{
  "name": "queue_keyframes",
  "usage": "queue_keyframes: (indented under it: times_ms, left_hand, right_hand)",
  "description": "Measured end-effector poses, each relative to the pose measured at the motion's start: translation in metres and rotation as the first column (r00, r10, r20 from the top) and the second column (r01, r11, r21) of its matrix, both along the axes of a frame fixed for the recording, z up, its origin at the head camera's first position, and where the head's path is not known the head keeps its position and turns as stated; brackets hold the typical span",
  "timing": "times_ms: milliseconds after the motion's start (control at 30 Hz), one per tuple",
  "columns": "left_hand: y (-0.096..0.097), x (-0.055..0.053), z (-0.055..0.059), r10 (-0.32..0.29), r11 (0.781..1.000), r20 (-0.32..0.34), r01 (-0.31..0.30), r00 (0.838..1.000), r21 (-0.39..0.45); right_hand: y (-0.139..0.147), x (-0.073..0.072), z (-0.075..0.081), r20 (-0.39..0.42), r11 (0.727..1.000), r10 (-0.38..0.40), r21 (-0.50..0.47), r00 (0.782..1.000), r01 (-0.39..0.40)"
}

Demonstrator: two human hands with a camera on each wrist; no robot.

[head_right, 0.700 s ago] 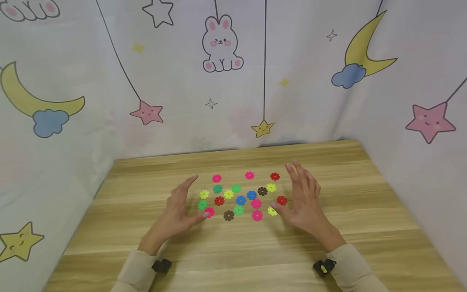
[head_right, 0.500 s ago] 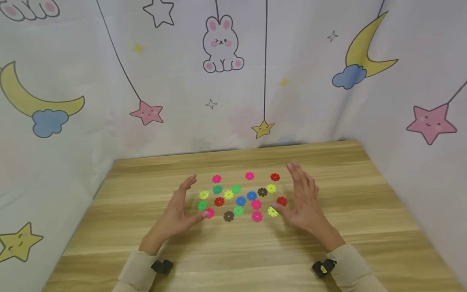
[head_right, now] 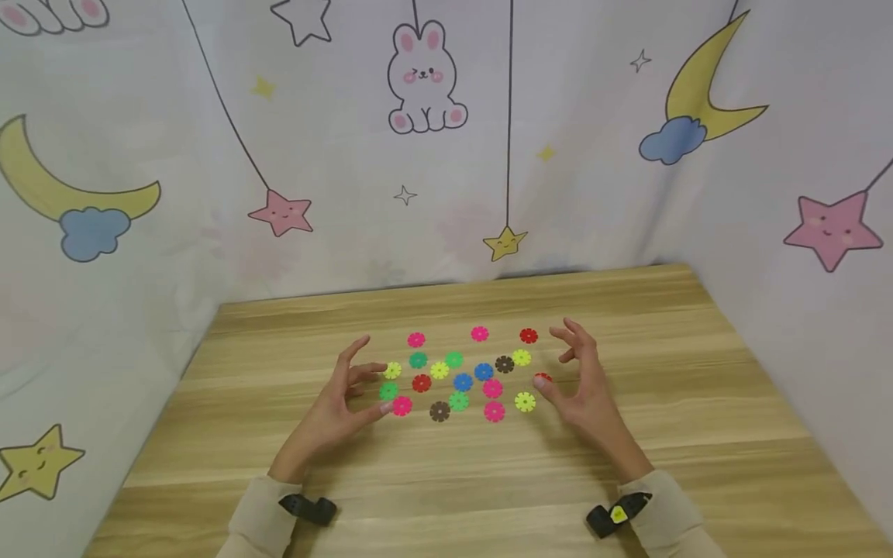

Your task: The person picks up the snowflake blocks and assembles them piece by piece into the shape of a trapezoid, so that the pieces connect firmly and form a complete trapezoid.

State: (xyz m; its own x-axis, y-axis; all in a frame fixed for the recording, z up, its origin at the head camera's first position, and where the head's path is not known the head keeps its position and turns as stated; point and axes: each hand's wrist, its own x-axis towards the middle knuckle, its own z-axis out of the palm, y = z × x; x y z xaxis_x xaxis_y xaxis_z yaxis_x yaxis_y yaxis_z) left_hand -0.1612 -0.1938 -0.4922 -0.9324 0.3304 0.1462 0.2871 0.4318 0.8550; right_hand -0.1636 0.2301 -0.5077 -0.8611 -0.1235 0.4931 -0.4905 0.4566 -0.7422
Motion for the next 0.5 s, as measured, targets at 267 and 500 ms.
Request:
queue_keyframes:
  times_ms: [267, 500]
  left_hand:
    - [-0.005, -0.005, -0.007, 0.004, 0.999, 0.035, -0.006, 0.999, 0.04]
    - [-0.008, -0.007, -0.019, 0.053, 0.998, -0.001, -0.053, 0.999, 0.017]
  right_hand:
    - [0.004, 0.0, -0.01, 0.061, 0.998, 0.006, -0.057, 0.998, -0.003]
    - [0.006, -0.001, -0.014, 0.118, 0.998, 0.041, -0.056, 0.992, -0.034]
